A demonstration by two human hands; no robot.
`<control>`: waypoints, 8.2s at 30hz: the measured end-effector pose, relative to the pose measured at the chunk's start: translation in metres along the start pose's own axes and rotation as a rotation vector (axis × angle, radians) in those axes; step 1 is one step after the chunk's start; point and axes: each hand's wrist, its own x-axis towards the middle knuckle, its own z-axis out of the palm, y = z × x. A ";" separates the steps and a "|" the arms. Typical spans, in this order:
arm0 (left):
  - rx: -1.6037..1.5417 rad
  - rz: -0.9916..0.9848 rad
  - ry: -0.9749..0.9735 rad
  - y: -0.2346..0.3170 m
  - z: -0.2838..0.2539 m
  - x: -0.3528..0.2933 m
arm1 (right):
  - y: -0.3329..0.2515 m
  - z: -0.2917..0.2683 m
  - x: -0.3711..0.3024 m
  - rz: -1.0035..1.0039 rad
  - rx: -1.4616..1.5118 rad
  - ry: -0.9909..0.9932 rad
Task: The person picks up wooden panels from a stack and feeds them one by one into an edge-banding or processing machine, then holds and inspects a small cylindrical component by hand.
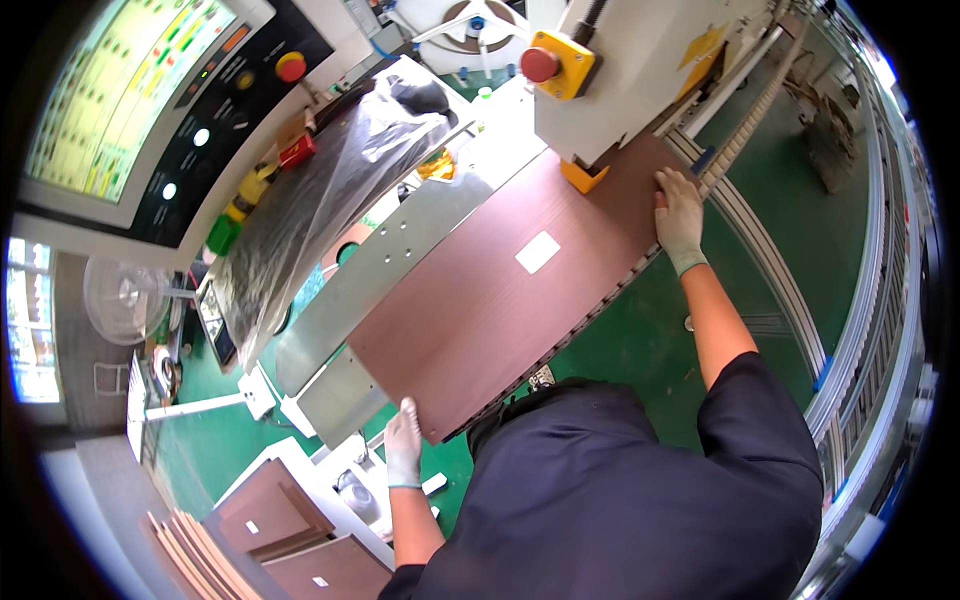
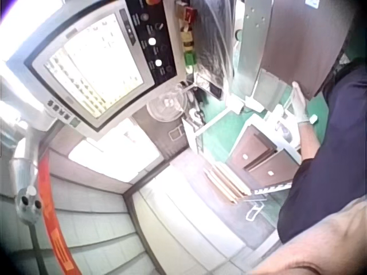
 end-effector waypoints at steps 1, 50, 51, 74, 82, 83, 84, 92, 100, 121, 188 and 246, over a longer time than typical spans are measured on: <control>0.255 -0.010 -0.019 0.032 -0.005 0.002 | -0.003 0.008 -0.005 0.018 -0.044 0.036; 0.689 0.639 0.388 0.052 0.050 0.103 | -0.165 -0.023 -0.129 -0.094 0.365 -0.271; 0.681 0.590 0.317 0.066 0.047 0.087 | -0.176 -0.024 -0.140 -0.145 0.364 -0.327; -0.164 -0.952 1.098 -0.433 0.016 -0.398 | -0.273 -0.019 -0.207 -0.526 0.242 -0.350; -1.615 -0.597 1.329 -0.399 0.078 -0.347 | -0.267 0.000 -0.198 -0.518 0.087 -0.324; -1.659 -0.598 1.359 -0.382 0.058 -0.340 | -0.265 0.002 -0.196 -0.493 0.070 -0.344; -1.640 -0.598 1.278 -0.371 0.041 -0.338 | -0.266 0.003 -0.194 -0.474 0.059 -0.369; -1.780 -0.551 0.891 -0.352 0.030 -0.352 | -0.396 -0.040 -0.269 -0.780 0.404 -0.427; -0.842 -0.529 0.001 -0.250 0.081 -0.353 | -0.443 -0.055 -0.500 -0.423 1.150 -1.561; -2.054 -0.071 0.997 -0.322 -0.004 -0.324 | -0.360 -0.196 -0.321 0.109 1.324 -1.447; -1.852 -0.304 0.600 -0.073 0.036 -0.093 | -0.295 0.006 0.032 -0.597 0.416 -1.282; -0.238 -0.038 0.005 0.010 -0.008 -0.010 | 0.015 0.005 -0.006 -0.152 0.064 0.023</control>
